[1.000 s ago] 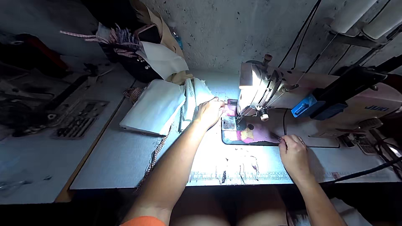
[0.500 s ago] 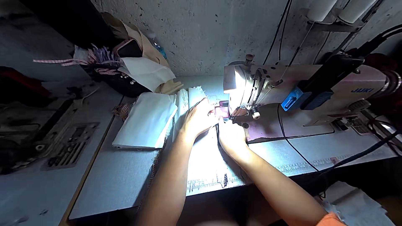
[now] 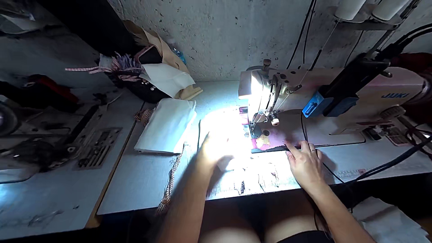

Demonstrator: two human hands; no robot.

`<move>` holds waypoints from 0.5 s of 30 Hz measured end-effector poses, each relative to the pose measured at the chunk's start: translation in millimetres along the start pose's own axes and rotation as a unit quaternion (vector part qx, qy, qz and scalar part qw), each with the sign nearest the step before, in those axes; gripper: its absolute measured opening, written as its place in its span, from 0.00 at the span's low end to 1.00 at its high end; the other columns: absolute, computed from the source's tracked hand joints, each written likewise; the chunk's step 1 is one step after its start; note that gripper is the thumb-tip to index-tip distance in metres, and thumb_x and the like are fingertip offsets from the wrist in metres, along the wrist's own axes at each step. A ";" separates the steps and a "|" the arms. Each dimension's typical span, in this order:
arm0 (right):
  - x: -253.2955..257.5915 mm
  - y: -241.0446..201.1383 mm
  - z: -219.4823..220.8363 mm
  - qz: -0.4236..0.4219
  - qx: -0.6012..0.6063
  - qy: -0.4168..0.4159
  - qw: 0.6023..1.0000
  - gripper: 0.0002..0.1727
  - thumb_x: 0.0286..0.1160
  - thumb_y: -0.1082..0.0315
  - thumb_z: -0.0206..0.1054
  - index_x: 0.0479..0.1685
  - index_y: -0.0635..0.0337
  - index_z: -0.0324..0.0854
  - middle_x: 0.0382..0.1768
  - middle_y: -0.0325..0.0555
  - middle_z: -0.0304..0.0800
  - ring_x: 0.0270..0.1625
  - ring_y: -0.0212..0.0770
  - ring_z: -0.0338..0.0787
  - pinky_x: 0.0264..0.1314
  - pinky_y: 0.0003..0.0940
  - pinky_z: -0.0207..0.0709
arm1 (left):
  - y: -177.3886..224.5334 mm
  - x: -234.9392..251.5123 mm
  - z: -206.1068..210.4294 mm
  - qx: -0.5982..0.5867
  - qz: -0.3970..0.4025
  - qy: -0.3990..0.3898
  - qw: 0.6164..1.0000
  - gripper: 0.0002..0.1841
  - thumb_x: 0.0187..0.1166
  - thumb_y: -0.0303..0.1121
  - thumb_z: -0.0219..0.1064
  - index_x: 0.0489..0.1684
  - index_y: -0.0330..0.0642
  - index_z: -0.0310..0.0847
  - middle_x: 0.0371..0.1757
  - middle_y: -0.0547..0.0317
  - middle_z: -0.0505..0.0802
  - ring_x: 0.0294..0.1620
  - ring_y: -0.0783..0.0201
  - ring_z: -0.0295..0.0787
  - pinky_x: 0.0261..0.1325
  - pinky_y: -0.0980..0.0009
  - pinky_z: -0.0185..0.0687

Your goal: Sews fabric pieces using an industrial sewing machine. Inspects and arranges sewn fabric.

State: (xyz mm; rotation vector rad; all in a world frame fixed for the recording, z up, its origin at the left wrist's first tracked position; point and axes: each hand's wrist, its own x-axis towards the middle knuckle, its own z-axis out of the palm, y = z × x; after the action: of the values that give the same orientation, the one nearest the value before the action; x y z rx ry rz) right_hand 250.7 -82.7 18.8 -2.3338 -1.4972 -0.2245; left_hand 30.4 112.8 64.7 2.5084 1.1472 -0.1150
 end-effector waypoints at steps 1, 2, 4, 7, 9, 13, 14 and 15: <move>-1.5 -0.2 -0.6 -0.015 0.021 0.019 0.999 0.20 0.83 0.64 0.61 0.71 0.48 0.87 0.62 0.65 0.87 0.67 0.68 0.84 0.68 0.70 0.69 | 13.1 -22.5 5.4 -0.031 -0.014 -0.024 0.999 0.27 0.63 0.48 0.85 0.53 0.38 0.88 0.52 0.41 0.92 0.59 0.41 0.87 0.64 0.40 0.78; -4.7 -4.7 -0.6 -0.035 0.062 0.044 0.997 0.20 0.81 0.66 0.61 0.67 0.51 0.89 0.60 0.61 0.89 0.64 0.64 0.86 0.65 0.65 0.73 | 23.1 -43.6 12.4 -0.069 -0.023 -0.022 0.997 0.28 0.64 0.49 0.84 0.56 0.39 0.86 0.53 0.42 0.91 0.60 0.43 0.87 0.63 0.41 0.79; -16.2 -28.7 -3.7 -0.066 0.193 0.063 0.977 0.16 0.77 0.70 0.63 0.55 0.58 0.94 0.50 0.53 0.93 0.54 0.50 0.92 0.59 0.48 0.85 | 27.6 -78.9 34.7 -0.175 -0.004 0.072 0.982 0.27 0.69 0.48 0.79 0.60 0.40 0.84 0.55 0.47 0.89 0.55 0.52 0.87 0.58 0.52 0.83; -38.2 -81.3 -7.6 -0.102 0.330 -0.008 0.938 0.16 0.77 0.59 0.66 0.46 0.61 0.93 0.40 0.48 0.95 0.44 0.42 0.93 0.51 0.41 0.87 | 18.4 -103.5 69.7 -0.365 0.035 0.231 0.901 0.18 0.82 0.37 0.60 0.64 0.36 0.79 0.58 0.54 0.87 0.51 0.68 0.86 0.52 0.70 0.86; -44.7 -109.1 -2.3 -0.135 0.254 -0.047 0.957 0.32 0.72 0.38 0.69 0.46 0.62 0.91 0.33 0.48 0.93 0.37 0.47 0.93 0.41 0.48 0.86 | 16.3 -109.0 82.0 -0.498 0.034 0.260 0.827 0.19 0.87 0.32 0.45 0.68 0.34 0.70 0.57 0.54 0.87 0.50 0.66 0.91 0.49 0.67 0.93; -32.4 -118.0 -1.0 -0.102 0.279 -0.145 0.944 0.14 0.78 0.60 0.63 0.40 0.60 0.89 0.30 0.50 0.91 0.37 0.50 0.93 0.37 0.53 0.84 | 15.5 -118.7 86.9 -0.448 0.002 0.289 0.846 0.21 0.89 0.36 0.47 0.73 0.34 0.70 0.59 0.53 0.87 0.42 0.68 0.93 0.41 0.70 0.95; -25.1 -107.5 -6.8 -0.048 0.359 -0.169 0.916 0.12 0.80 0.63 0.63 0.41 0.59 0.90 0.32 0.47 0.92 0.39 0.44 0.92 0.43 0.48 0.85 | 15.7 -121.3 86.3 -0.373 -0.022 0.303 0.876 0.21 0.85 0.37 0.56 0.72 0.36 0.73 0.58 0.54 0.88 0.38 0.72 0.90 0.37 0.74 0.89; -18.3 -92.4 -10.6 -0.004 0.423 -0.162 0.892 0.09 0.80 0.65 0.65 0.42 0.59 0.90 0.32 0.44 0.91 0.36 0.38 0.91 0.42 0.42 0.85 | 14.4 -123.6 87.4 -0.291 -0.041 0.320 0.901 0.23 0.79 0.39 0.65 0.71 0.37 0.77 0.57 0.53 0.88 0.36 0.72 0.85 0.36 0.75 0.83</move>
State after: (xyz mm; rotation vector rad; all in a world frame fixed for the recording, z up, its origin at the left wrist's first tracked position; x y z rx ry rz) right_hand 160.1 -67.4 42.3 -1.6798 -1.3473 0.7158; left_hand -33.8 -16.3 16.4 1.9786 1.2662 0.9546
